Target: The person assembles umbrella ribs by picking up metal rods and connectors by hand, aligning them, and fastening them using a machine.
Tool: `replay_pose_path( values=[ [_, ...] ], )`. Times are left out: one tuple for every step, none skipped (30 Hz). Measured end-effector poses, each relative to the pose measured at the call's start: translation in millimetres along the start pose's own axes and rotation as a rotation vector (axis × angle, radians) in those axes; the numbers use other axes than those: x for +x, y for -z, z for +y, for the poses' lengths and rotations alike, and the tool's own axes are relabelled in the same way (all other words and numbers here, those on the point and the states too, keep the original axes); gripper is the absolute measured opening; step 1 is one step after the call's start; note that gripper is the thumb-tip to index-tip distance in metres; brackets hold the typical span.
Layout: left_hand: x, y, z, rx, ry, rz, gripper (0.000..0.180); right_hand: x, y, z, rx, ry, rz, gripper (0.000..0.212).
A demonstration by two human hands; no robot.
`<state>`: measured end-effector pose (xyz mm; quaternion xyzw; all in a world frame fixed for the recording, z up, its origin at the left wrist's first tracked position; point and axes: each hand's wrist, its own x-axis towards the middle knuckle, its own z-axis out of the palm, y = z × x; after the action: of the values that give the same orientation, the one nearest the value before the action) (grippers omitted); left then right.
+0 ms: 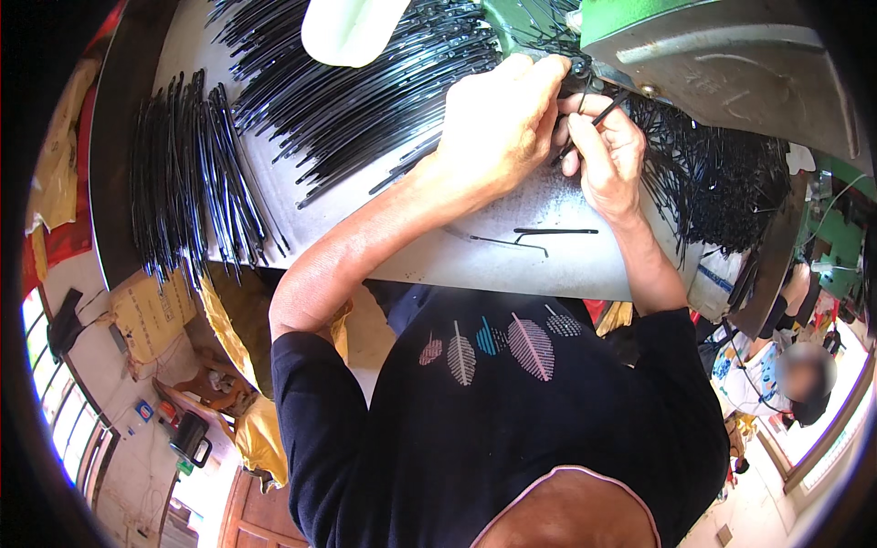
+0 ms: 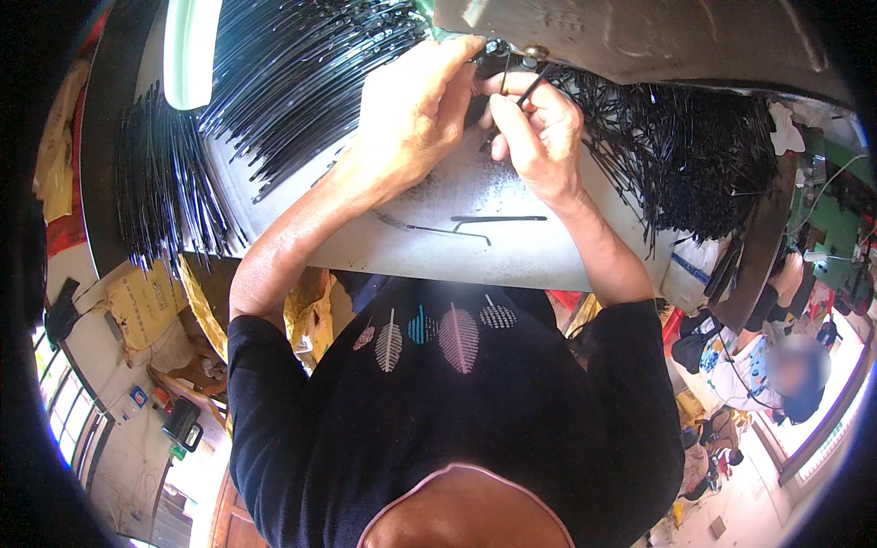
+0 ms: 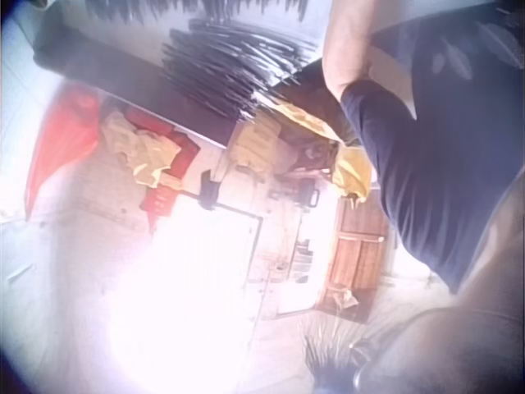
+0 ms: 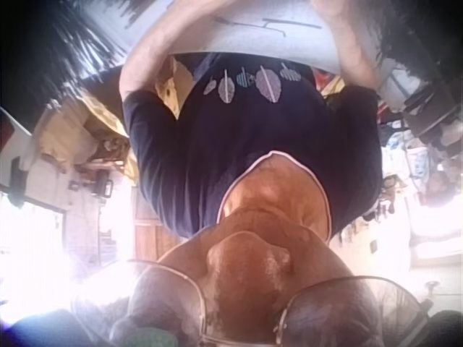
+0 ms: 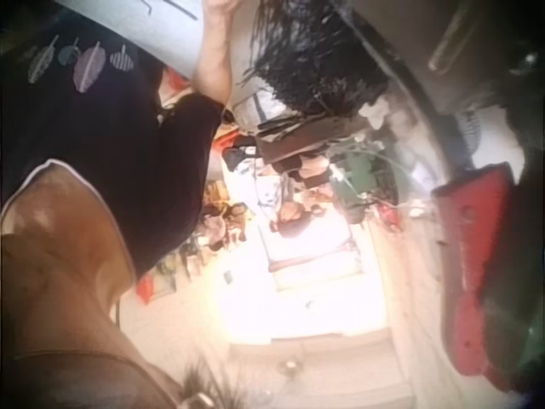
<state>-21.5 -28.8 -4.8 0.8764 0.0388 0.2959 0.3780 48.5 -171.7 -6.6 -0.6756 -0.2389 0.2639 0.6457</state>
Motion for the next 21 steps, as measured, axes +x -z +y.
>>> replay_pose_path(
  values=[
    [0.2,0.7,0.4,0.002,0.001,0.003,0.029,-0.2,-0.2,-0.3,0.000,0.001,-0.004,0.015],
    [0.4,1.4,1.0,-0.006,0.003,0.001,0.029,-0.5,-0.3,-0.4,-0.002,0.003,-0.005,0.015],
    [0.5,2.0,1.5,-0.014,0.005,-0.001,0.029,-0.6,-0.4,-0.3,-0.004,0.005,-0.006,0.015],
    [0.1,1.7,1.5,-0.013,0.007,0.001,0.029,-0.4,-0.6,0.7,-0.005,0.005,-0.010,0.015],
    [-0.3,1.4,1.5,-0.012,0.010,0.004,0.029,-0.2,-0.8,1.8,0.005,0.010,-0.010,0.015],
    [-0.9,1.3,1.2,-0.010,0.013,0.007,0.029,0.0,-1.2,2.6,0.016,0.015,-0.012,0.015],
    [-0.6,0.6,1.1,-0.015,0.013,0.006,0.029,0.1,-0.8,2.3,0.013,0.013,-0.009,0.015],
    [0.0,0.4,0.7,-0.008,0.012,0.000,0.029,0.9,-0.8,1.6,0.020,0.006,-0.005,0.015],
    [0.3,0.3,0.4,-0.002,0.011,-0.006,0.028,1.3,-1.0,0.7,0.027,-0.002,-0.002,0.015],
    [0.3,0.8,0.1,-0.004,0.012,-0.006,0.028,1.7,-1.7,-0.6,0.026,-0.004,-0.001,0.015],
    [0.1,1.5,-0.4,0.012,0.008,-0.015,0.028,2.2,-2.4,-1.9,0.023,-0.013,0.000,0.015],
    [0.0,2.1,-0.7,0.028,0.004,-0.024,0.028,2.2,-2.9,-2.5,0.020,-0.022,0.001,0.015],
    [0.1,2.3,-0.8,0.026,0.004,-0.024,0.028,2.5,-2.7,-2.3,0.018,-0.023,0.003,0.015],
    [0.1,2.5,-0.5,0.034,0.004,-0.023,0.027,3.0,-2.2,-2.1,0.028,-0.030,-0.011,0.015],
    [0.1,2.3,-0.2,0.041,0.004,-0.022,0.027,3.2,-1.6,-2.0,0.038,-0.036,-0.024,0.015],
    [-0.3,2.9,0.5,0.043,0.004,-0.021,0.027,2.8,-1.7,-1.7,0.035,-0.030,-0.018,0.014],
    [-1.0,3.3,1.0,0.052,0.011,-0.029,0.028,2.3,-1.4,-1.3,0.036,-0.029,-0.020,0.014],
    [-1.4,3.5,1.4,0.060,0.018,-0.037,0.028,1.7,-0.9,-0.9,0.031,-0.018,-0.014,0.014],
    [-1.9,3.2,1.5,0.061,0.018,-0.036,0.028,1.1,-0.8,-0.6,0.027,-0.007,-0.010,0.014],
    [-2.0,2.6,1.7,0.056,0.015,-0.023,0.028,1.0,-1.4,-1.0,0.027,-0.007,-0.012,0.014],
    [-2.1,1.9,1.7,0.051,0.012,-0.010,0.028,1.0,-2.3,-1.8,0.051,-0.017,0.002,0.014]
  ],
)
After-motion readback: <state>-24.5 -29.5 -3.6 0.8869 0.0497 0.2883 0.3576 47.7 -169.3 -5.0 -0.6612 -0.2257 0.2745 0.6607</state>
